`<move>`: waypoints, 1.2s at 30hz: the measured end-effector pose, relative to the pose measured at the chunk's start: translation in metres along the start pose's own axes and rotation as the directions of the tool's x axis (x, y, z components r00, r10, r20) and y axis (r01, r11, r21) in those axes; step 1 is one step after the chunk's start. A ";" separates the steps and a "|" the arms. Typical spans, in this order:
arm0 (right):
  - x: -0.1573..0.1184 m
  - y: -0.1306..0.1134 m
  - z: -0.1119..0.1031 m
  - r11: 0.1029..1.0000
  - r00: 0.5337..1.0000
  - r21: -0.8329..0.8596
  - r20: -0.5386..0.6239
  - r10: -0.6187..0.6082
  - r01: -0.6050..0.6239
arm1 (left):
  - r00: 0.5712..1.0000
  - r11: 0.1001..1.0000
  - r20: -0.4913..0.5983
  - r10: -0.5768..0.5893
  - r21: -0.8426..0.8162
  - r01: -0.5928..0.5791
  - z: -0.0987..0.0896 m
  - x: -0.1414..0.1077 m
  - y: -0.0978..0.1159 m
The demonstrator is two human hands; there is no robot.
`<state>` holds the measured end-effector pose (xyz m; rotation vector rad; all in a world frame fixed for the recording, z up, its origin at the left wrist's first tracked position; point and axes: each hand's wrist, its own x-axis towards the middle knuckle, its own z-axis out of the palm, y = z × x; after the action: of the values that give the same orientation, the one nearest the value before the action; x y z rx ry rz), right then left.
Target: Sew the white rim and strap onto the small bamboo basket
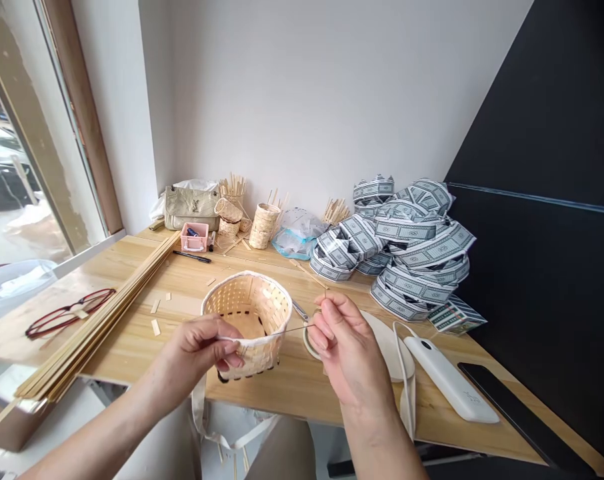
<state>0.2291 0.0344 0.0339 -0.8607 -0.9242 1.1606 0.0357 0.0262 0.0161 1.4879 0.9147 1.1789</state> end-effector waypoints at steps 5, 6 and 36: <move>-0.013 0.011 -0.001 0.989 0.998 -0.137 0.003 -0.061 0.061 | 0.997 1.000 -0.080 0.008 -0.020 -0.010 -0.002 0.006 -0.010; -0.015 0.012 -0.001 0.983 0.998 -0.171 0.028 -0.057 0.061 | 0.996 1.000 -0.091 0.011 -0.019 -0.013 -0.003 0.007 -0.014; -0.040 0.042 0.016 0.323 0.698 -0.636 0.705 -0.126 0.701 | 0.984 0.979 -0.097 -0.149 -0.156 0.133 -0.003 0.000 -0.021</move>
<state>0.1937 0.0042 -0.0039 -0.9775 -2.2508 0.2882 0.0326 0.0316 -0.0043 1.2295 0.9670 1.2048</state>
